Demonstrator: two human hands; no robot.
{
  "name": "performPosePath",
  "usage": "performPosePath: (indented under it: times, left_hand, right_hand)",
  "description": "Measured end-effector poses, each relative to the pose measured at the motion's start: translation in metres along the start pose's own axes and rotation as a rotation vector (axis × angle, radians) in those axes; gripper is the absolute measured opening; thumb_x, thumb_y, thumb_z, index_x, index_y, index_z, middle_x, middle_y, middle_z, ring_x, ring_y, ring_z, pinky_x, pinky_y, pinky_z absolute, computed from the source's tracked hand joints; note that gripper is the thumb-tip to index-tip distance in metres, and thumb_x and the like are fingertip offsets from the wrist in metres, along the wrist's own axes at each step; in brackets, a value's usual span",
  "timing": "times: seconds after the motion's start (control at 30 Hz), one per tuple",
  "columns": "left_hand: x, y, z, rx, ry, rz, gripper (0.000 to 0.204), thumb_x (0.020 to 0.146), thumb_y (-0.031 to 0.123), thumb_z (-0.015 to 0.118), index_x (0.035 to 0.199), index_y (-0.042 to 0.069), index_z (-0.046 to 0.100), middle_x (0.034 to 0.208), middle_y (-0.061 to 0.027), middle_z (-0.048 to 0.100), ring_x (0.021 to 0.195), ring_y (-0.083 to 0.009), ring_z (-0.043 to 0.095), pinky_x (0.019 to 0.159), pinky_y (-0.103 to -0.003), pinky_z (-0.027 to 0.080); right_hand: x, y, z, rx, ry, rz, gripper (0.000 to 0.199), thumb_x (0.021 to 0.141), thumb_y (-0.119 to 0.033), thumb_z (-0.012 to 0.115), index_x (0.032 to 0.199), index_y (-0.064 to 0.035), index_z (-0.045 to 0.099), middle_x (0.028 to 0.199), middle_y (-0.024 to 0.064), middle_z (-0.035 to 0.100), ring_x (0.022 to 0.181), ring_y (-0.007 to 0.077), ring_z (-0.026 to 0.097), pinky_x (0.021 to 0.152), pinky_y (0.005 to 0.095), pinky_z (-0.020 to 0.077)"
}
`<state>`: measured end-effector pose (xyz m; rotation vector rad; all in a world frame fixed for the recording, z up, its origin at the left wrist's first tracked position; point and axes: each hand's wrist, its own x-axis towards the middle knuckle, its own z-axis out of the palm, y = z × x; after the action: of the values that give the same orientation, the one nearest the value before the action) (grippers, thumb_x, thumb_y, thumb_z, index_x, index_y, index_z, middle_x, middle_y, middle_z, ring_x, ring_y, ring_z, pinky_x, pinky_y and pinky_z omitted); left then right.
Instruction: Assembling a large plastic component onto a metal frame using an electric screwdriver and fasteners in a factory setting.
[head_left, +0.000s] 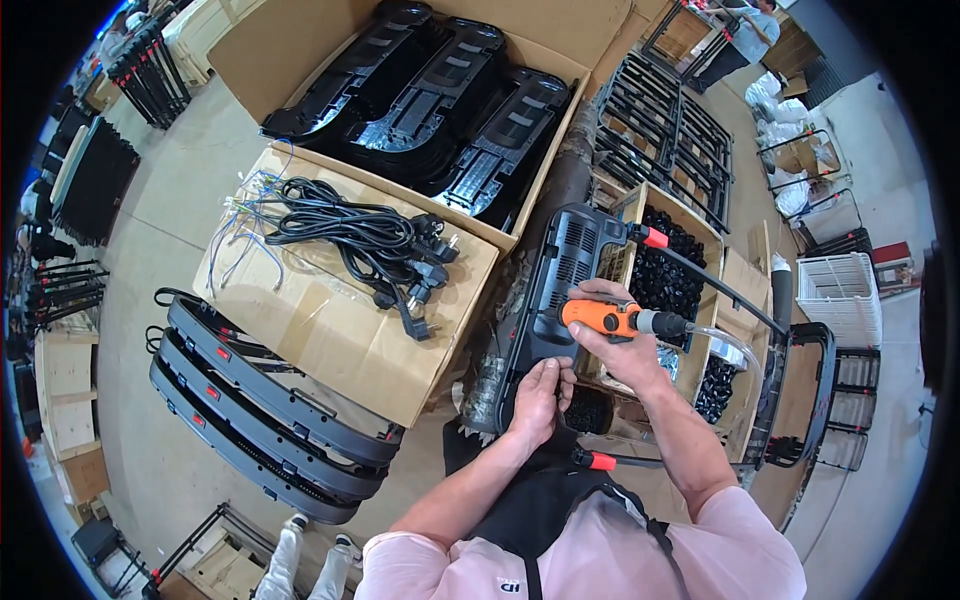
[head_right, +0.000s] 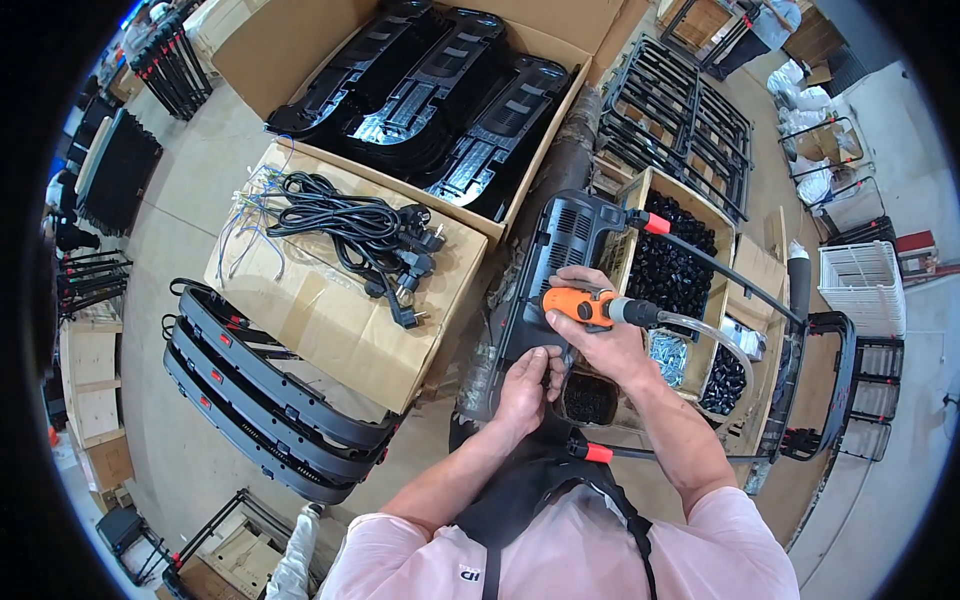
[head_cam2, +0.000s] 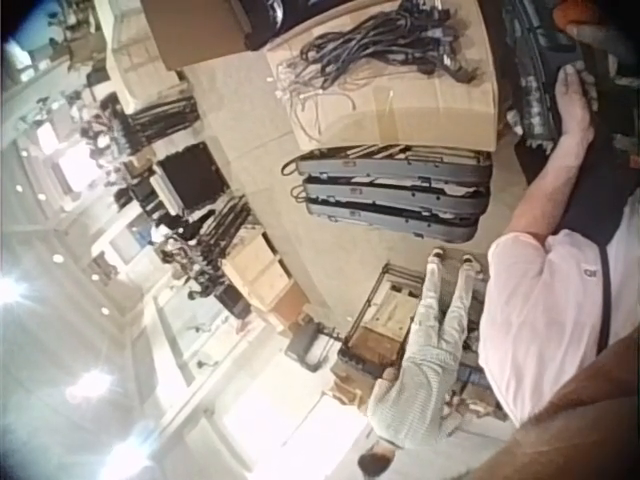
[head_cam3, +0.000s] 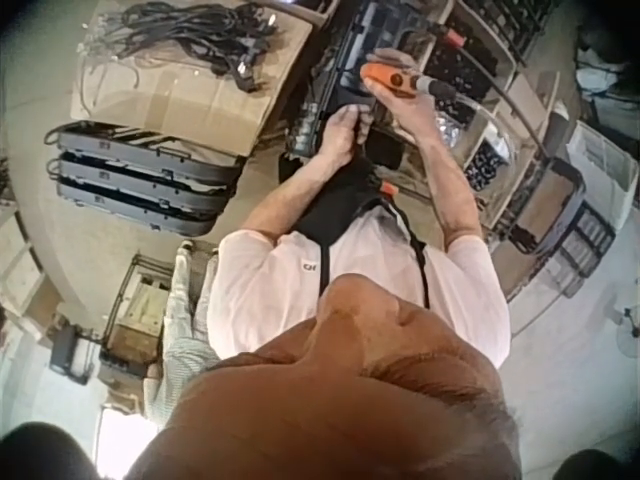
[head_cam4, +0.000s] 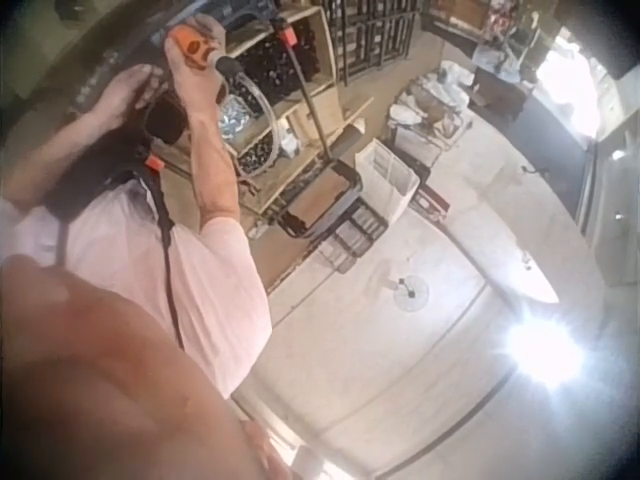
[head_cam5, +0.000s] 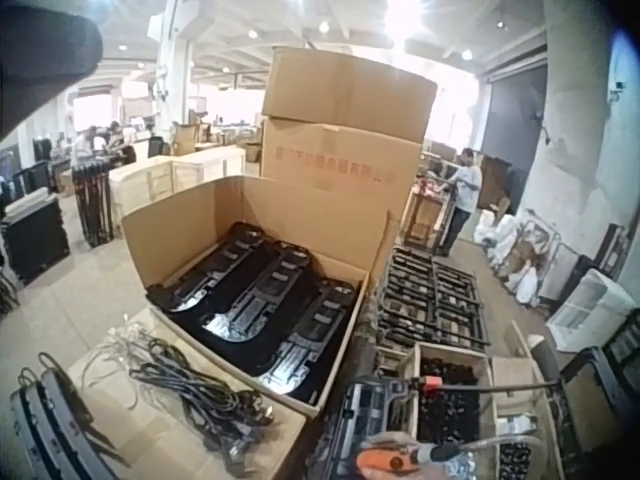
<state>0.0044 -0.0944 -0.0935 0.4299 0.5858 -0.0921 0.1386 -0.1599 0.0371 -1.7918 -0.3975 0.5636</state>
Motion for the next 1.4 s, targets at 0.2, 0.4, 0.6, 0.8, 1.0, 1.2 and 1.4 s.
performPosePath:
  times: [0.2,0.4,0.6,0.8,1.0,1.2,1.4]
  left_hand:
    - [0.002,0.001,-0.001,-0.013,-0.021,-0.01,0.029,0.114,0.03,0.051,0.122,0.007,0.066,0.088,0.0041,0.063,0.069,-0.0049,0.053,0.056,-0.021,0.041]
    - [0.004,0.002,-0.005,-0.007,-0.034,-0.036,0.029,0.113,0.024,0.053,0.133,0.006,0.064,0.088,0.0033,0.063,0.07,-0.0063,0.053,0.057,-0.022,0.041]
    - [0.008,-0.002,-0.004,0.009,-0.019,0.062,0.018,0.111,0.024,0.058,0.116,0.008,0.063,0.087,0.0015,0.065,0.064,-0.0044,0.052,0.054,-0.021,0.039]
    - [0.007,-0.007,-0.006,0.024,-0.024,0.076,0.016,0.11,0.021,0.06,0.115,0.006,0.061,0.091,-0.0015,0.07,0.065,-0.0047,0.055,0.054,-0.02,0.041]
    - [0.001,-0.007,0.002,-0.031,-0.006,0.097,0.021,0.109,0.023,0.062,0.121,0.005,0.065,0.092,-0.0011,0.072,0.064,-0.0044,0.055,0.054,-0.02,0.042]
    - [-0.003,-0.007,-0.008,-0.062,0.012,0.013,0.025,0.107,0.033,0.065,0.111,0.009,0.069,0.084,0.0031,0.067,0.062,-0.0034,0.052,0.053,-0.019,0.04]
    - [-0.025,-0.012,0.005,-0.255,0.045,-0.065,0.027,0.109,0.036,0.061,0.107,0.01,0.066,0.085,0.0022,0.063,0.066,-0.0089,0.053,0.053,-0.023,0.04]
  right_hand:
    - [0.005,0.006,0.003,-0.051,-0.029,-0.012,0.059,0.087,-0.005,0.081,0.139,-0.0019,0.054,0.134,0.0155,0.067,0.126,0.0227,0.064,0.11,0.0377,0.0516]
    - [0.01,0.012,0.011,-0.143,-0.024,-0.055,0.05,0.089,-0.009,0.081,0.134,-0.005,0.061,0.125,0.0115,0.07,0.116,0.0194,0.068,0.102,0.0347,0.0562]
    - [0.018,-0.001,0.012,-0.328,-0.075,-0.033,0.043,0.088,-0.016,0.082,0.126,-0.0062,0.067,0.116,0.0085,0.073,0.103,0.0175,0.071,0.091,0.0333,0.0582]
    - [0.019,0.003,0.013,-0.313,-0.141,-0.111,0.04,0.087,-0.011,0.082,0.124,-0.0038,0.069,0.12,0.0081,0.073,0.108,0.0157,0.069,0.098,0.0316,0.0553]
    - [0.016,0.006,0.013,-0.334,-0.129,-0.131,0.049,0.087,-0.013,0.083,0.131,-0.003,0.063,0.123,0.0097,0.071,0.111,0.0167,0.068,0.1,0.0317,0.0541]
    - [-0.034,-0.014,-0.003,-0.019,-0.041,-0.032,0.054,0.089,-0.007,0.082,0.137,-0.0019,0.058,0.13,0.0147,0.07,0.122,0.0217,0.066,0.107,0.0357,0.0531]
    - [-0.106,-0.002,-0.041,0.069,-0.015,-0.038,0.056,0.087,-0.002,0.08,0.137,0.0004,0.054,0.133,0.0181,0.069,0.124,0.025,0.066,0.109,0.0395,0.0518]
